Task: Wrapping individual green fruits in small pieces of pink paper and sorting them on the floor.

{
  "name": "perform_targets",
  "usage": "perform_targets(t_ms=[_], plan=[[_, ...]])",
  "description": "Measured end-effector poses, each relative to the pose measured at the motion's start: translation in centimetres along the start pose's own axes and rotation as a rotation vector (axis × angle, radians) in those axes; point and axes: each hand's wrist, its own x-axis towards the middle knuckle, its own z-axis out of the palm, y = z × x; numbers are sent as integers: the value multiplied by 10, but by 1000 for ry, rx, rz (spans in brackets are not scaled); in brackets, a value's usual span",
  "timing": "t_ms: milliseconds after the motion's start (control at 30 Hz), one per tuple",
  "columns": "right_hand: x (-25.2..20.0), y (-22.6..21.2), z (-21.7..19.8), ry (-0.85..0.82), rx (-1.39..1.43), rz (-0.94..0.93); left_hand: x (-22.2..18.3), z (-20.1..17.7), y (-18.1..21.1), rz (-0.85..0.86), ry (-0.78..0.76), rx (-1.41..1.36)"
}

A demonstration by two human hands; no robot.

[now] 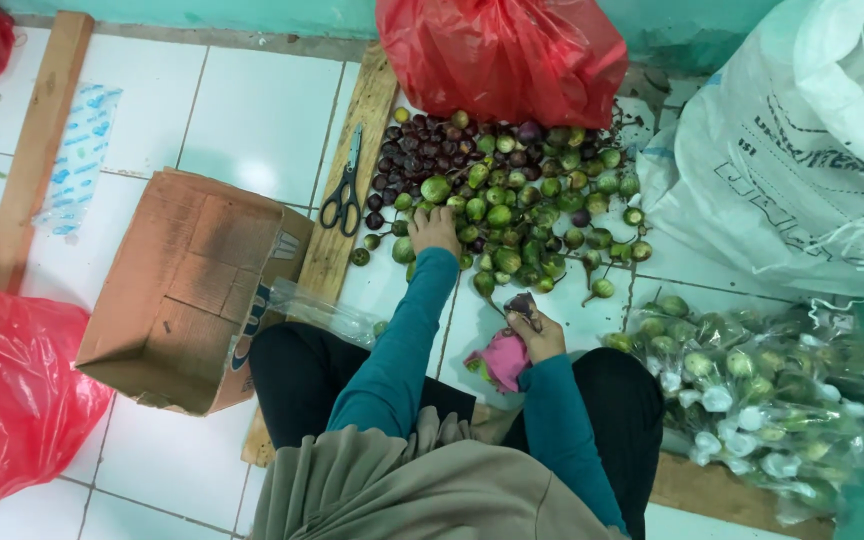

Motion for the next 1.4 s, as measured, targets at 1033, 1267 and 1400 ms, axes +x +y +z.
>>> perform_targets(t_ms=[1033, 1267, 1400], plan=[[-42, -62, 3, 75, -113, -264, -149, 13, -2, 99, -159, -1626], [-85, -50, 43, -87, -842, -536, -176, 53, -36, 280, 87, -1095], [-77, -39, 44, -134, -957, -452, -183, 106, -41, 548, 273, -769]])
